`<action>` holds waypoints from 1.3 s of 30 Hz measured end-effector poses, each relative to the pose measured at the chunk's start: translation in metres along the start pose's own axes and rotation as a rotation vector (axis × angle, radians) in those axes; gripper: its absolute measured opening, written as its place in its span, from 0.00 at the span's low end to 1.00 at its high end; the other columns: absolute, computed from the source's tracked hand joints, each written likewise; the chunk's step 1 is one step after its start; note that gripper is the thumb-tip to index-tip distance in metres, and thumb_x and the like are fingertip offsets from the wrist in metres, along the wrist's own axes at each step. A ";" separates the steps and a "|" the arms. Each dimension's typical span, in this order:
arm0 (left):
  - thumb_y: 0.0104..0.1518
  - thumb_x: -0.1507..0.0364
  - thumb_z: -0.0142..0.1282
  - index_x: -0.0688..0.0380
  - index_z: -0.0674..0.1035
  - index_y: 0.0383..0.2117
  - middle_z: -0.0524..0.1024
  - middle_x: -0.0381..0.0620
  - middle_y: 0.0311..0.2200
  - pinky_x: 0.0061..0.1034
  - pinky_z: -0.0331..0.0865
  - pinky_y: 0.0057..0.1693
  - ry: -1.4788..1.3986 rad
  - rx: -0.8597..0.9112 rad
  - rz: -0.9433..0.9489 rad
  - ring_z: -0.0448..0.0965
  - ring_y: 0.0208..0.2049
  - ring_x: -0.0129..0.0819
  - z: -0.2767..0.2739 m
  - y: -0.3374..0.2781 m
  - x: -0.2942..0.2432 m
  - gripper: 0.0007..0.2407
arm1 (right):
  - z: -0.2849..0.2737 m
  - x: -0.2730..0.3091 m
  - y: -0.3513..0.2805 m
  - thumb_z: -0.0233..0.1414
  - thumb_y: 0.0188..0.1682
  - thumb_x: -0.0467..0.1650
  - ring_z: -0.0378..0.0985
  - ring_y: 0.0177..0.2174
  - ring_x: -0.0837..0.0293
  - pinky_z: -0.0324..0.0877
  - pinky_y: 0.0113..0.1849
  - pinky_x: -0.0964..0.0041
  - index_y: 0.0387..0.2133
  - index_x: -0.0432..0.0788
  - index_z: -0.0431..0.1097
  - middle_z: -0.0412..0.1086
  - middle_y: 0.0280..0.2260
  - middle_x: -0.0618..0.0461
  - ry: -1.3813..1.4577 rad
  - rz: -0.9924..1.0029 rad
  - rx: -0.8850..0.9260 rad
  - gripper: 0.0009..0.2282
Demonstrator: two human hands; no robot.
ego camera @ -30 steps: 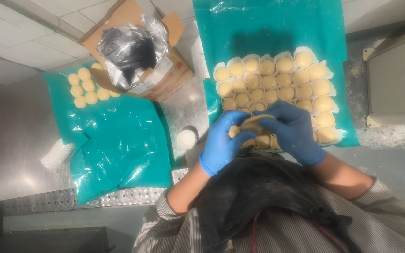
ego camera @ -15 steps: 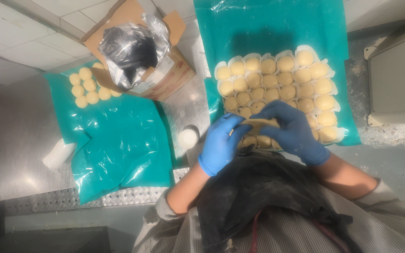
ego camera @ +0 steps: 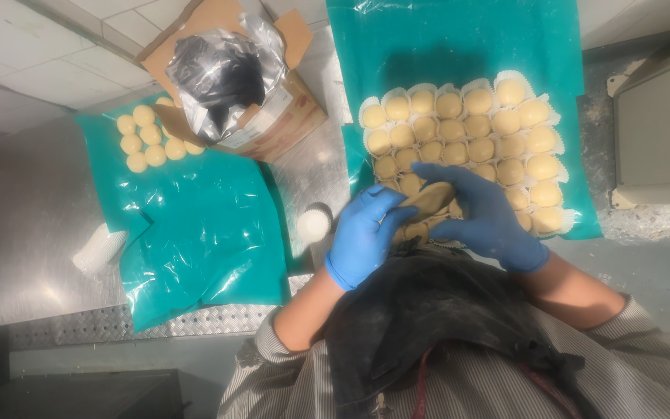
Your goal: Filling pastry dough with a dark filling and rolling them into balls.
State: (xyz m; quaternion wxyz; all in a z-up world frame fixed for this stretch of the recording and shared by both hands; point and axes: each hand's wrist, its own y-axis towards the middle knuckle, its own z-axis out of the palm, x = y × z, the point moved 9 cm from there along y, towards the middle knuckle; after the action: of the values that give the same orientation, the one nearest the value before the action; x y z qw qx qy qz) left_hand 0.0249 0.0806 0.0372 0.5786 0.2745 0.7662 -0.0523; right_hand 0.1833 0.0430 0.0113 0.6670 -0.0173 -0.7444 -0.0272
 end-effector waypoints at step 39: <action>0.68 0.75 0.37 0.74 0.75 0.52 0.79 0.55 0.52 0.28 0.72 0.59 -0.382 -0.681 -0.360 0.81 0.49 0.40 -0.203 -0.145 0.094 0.15 | 0.302 -0.088 0.317 0.50 0.52 0.37 0.78 0.38 0.46 0.67 0.52 0.53 0.45 0.44 0.78 0.78 0.41 0.47 -1.364 -0.102 0.966 0.15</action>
State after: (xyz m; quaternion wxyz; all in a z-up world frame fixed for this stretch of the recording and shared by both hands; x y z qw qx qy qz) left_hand -0.2365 0.0726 -0.0168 0.7493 -0.0847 0.6546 0.0535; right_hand -0.0866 0.3794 -0.1036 0.0026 0.2914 -0.9144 0.2810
